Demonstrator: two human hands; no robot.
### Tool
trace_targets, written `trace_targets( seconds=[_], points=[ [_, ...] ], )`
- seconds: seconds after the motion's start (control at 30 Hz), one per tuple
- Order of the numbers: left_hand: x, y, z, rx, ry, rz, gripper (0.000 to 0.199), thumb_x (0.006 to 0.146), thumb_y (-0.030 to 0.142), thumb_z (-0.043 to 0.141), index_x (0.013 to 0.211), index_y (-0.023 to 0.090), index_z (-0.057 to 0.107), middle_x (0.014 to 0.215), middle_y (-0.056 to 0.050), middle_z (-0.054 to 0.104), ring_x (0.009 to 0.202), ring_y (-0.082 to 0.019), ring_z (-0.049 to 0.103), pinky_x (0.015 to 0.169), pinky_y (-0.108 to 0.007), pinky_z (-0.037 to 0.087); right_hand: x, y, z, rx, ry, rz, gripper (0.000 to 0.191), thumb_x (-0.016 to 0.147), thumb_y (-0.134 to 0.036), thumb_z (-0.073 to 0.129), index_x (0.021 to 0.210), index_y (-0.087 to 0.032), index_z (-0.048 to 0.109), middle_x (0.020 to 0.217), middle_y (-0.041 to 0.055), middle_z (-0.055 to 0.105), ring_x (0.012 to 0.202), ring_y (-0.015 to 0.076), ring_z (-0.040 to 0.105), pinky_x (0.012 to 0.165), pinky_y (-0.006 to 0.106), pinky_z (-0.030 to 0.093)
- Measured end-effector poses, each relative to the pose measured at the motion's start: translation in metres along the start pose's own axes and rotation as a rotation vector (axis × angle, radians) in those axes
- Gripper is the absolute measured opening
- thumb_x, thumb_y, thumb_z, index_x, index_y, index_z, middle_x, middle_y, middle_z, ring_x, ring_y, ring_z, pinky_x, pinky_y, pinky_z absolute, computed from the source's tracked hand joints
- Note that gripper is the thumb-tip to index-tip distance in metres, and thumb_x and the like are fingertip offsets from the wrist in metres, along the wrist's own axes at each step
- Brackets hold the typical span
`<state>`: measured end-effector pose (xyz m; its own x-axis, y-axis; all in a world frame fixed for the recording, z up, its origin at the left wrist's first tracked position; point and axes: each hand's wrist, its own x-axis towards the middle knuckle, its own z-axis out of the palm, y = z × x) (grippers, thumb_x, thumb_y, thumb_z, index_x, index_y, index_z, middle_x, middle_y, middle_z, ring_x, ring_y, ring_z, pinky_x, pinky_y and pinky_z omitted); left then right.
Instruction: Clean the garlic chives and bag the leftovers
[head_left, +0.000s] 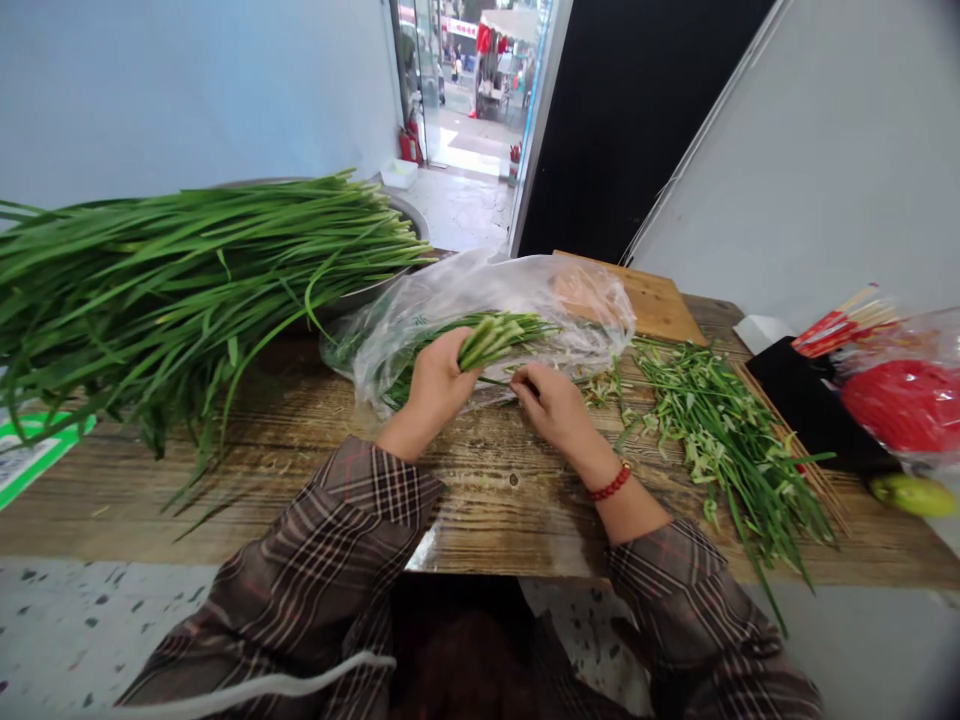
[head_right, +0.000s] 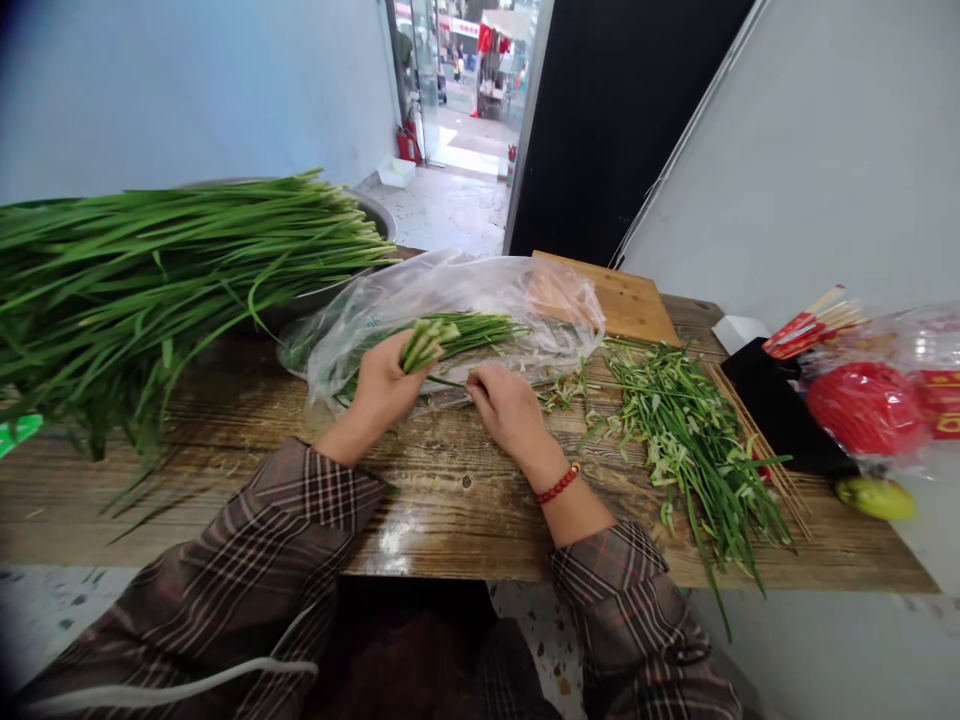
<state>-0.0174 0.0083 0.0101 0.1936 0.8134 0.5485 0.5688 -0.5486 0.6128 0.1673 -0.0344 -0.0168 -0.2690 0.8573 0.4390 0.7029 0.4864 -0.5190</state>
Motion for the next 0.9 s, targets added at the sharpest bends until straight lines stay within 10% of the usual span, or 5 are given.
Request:
trace_targets(
  seconds=[0.2, 0.4, 0.9],
  points=[
    [-0.008, -0.003, 0.014, -0.047, -0.377, 0.049, 0.009, 0.077, 0.014, 0.055, 0.079, 0.019, 0.061, 0.075, -0.001, 0.066, 0.073, -0.018, 0.060, 0.066, -0.026, 0.043, -0.002, 0.010, 0.007, 0.064, 0.167, -0.027, 0.019, 0.095, -0.032, 0.046, 0.092, -0.021, 0.061, 0.087, 0.0077, 0.064, 0.084, 0.0214, 0.058, 0.077, 0.032, 0.043],
    [-0.004, -0.005, 0.011, -0.064, -0.236, -0.053, 0.009, 0.081, 0.027, 0.061, 0.083, 0.018, 0.062, 0.079, -0.003, 0.067, 0.075, -0.020, 0.062, 0.068, -0.028, 0.044, 0.010, 0.044, -0.008, -0.048, 0.270, 0.139, 0.022, 0.095, -0.032, 0.046, 0.096, -0.019, 0.064, 0.092, 0.0069, 0.066, 0.087, 0.0211, 0.058, 0.082, 0.033, 0.043],
    [0.000, -0.011, 0.009, -0.160, -0.044, -0.174, 0.017, 0.081, 0.028, 0.061, 0.094, 0.018, 0.065, 0.085, -0.006, 0.072, 0.080, -0.023, 0.067, 0.074, -0.031, 0.049, 0.048, 0.089, -0.009, -0.581, -0.001, 0.294, 0.018, 0.089, -0.028, 0.054, 0.096, -0.022, 0.070, 0.109, 0.0104, 0.066, 0.106, 0.0297, 0.052, 0.081, 0.039, 0.037]
  ],
)
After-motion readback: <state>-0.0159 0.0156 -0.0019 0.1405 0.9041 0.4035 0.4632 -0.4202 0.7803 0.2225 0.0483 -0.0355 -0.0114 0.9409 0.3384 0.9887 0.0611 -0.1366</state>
